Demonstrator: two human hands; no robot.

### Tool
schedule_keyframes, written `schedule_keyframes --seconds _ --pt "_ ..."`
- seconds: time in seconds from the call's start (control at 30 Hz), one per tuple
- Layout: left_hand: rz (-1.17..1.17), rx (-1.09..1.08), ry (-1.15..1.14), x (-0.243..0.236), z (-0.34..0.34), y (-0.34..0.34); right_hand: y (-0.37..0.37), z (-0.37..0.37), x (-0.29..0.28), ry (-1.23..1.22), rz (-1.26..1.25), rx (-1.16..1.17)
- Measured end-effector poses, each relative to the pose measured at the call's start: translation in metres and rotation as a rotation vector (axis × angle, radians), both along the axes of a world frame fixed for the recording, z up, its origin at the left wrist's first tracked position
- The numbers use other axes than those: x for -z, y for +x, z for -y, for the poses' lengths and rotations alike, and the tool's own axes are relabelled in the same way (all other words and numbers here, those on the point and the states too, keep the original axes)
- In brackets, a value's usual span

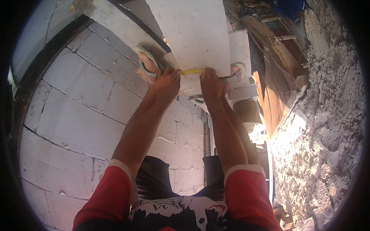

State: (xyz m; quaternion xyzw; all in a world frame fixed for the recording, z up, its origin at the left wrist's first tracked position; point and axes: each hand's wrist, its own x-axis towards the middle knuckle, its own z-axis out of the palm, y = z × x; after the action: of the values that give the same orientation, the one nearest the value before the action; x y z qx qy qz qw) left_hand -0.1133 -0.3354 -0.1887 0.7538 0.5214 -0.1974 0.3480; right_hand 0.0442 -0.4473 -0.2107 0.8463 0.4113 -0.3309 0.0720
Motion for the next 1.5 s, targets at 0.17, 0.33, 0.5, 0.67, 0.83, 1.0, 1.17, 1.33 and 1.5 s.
schedule_keyframes --seconds 0.17,0.33,0.5,0.67,0.83,1.0,1.17,1.33,1.5 --pt "0.004 -0.032 0.064 0.004 0.022 -0.003 -0.004 0.013 -0.003 0.044 -0.014 0.038" --pt "0.058 -0.037 0.1 0.008 0.029 -0.006 -0.005 0.021 0.003 -0.052 0.008 -0.021" --pt "0.029 0.005 0.085 0.007 0.041 -0.005 -0.008 0.05 0.009 0.032 -0.057 0.03" --pt "-0.05 0.192 -0.183 -0.012 0.076 -0.02 -0.025 0.111 -0.024 -0.453 -0.258 -0.052" --pt "-0.073 0.034 -0.309 -0.046 0.062 -0.022 -0.008 0.077 -0.044 -0.201 -0.26 0.076" --pt "0.054 -0.065 -0.343 -0.081 -0.012 0.013 0.019 0.004 -0.096 -0.034 -0.185 -0.133" --pt "0.314 -0.168 -0.307 -0.168 -0.078 0.076 0.049 -0.043 -0.173 0.134 -0.421 -0.062" --pt "0.797 -0.567 -0.569 -0.236 -0.102 0.121 0.06 -0.093 -0.226 0.498 -1.212 0.979" --pt "0.97 -0.283 -0.189 -0.323 -0.083 0.163 0.083 -0.109 -0.324 0.369 -1.166 1.024"
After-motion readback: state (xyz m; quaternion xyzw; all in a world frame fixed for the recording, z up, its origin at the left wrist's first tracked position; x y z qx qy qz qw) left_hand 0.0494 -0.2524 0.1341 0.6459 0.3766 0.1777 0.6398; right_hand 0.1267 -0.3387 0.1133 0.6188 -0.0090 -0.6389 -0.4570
